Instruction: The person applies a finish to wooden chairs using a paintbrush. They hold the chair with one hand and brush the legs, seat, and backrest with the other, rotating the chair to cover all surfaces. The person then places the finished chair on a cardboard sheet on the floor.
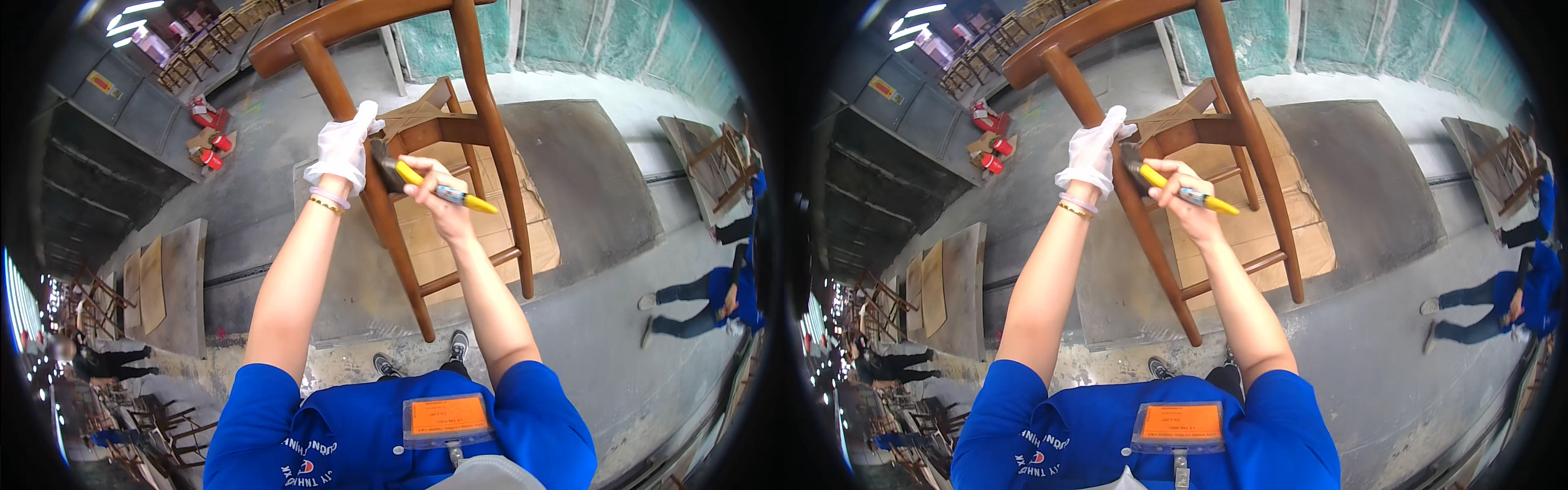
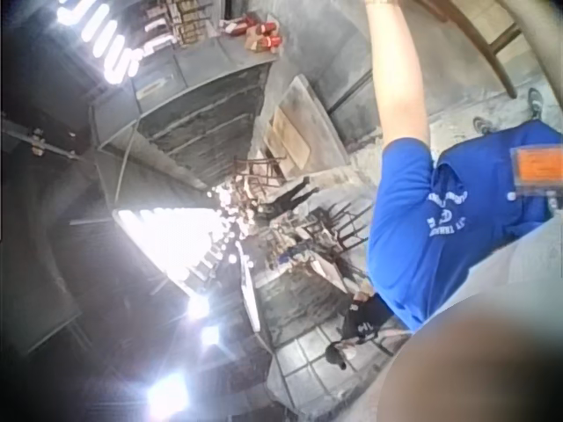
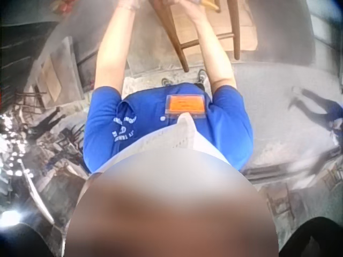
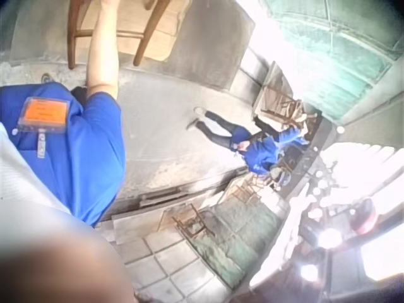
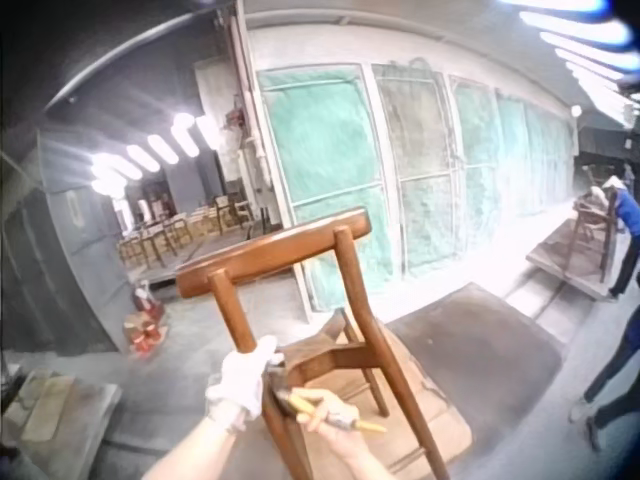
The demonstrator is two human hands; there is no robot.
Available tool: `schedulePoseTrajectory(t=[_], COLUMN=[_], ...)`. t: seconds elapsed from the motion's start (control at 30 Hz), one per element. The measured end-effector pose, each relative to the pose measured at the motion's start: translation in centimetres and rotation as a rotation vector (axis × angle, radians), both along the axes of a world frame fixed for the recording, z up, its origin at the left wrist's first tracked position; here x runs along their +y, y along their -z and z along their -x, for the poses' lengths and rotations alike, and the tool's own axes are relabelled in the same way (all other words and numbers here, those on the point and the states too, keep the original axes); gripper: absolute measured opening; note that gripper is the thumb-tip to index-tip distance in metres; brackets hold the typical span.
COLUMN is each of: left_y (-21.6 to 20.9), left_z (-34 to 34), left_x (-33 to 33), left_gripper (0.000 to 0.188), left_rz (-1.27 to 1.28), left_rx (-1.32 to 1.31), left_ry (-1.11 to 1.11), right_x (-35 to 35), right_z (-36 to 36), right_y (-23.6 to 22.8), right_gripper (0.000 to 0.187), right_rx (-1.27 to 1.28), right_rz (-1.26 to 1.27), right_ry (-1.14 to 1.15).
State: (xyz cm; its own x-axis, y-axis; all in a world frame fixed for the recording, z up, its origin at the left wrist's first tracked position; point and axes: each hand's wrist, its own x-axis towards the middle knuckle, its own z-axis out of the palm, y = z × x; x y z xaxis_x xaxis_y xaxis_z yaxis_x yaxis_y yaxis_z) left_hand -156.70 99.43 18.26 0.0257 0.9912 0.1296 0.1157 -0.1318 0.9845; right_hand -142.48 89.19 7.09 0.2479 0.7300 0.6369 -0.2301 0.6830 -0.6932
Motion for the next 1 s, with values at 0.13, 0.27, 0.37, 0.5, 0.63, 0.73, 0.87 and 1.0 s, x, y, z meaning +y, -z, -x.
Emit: schedulePoseTrajectory(t=[0.13,0.27,0.37,0.5,0.63,0.73,0.87,1.0], left_y=[-0.1,0.2,0.5,0.4,0.4,0.7,1.2,0.9], left_z=[-0.4,-0.2,0.1,0.1,0.0,0.1,0.2,0.1], left_x=[0.3,0.7,0.7,0.4,0.3,0.3,0.5,1.0], left_gripper=[0.036,0.031,0.026,0.027,0.033,0.037,0.040,0.023], left_rz=[0.035,0.018,0.018,0.026,0.031,-0.009,-0.053,0.022], left_rx=[-0.053,0.027,0.094,-0.082,0.063,0.038,-0.048,-0.121], left_ry=[-0.017,-0.040,-0.071,0.041,-0.034,0.009,0.066,0.132], right_x=[2.2,3.1,1.8,1.6,3.3,3.3,-0.7,-9.6], right_z=[-5.7,-4.4,-0.5,-0.4,-2.8,-3.0,-2.9,-6.1], right_y=[0.7,1.1,0.8,-1.3,-2.9,-2.7,-0.3,4.6], right_gripper=[0.024,0.022,0.022,0.021,0.018,0.022,0.020,0.030], right_rx=[-0.224,-0.388,-0.385,-0.002,-0.125,-0.316,-0.032,0.368], right_rz=[0.046,-0.128,-0.093,0.084,-0.089,-0.135,0.098,0.344], right_ry=[0.312,0.843,0.802,0.045,0.438,0.271,-0.100,-0.114])
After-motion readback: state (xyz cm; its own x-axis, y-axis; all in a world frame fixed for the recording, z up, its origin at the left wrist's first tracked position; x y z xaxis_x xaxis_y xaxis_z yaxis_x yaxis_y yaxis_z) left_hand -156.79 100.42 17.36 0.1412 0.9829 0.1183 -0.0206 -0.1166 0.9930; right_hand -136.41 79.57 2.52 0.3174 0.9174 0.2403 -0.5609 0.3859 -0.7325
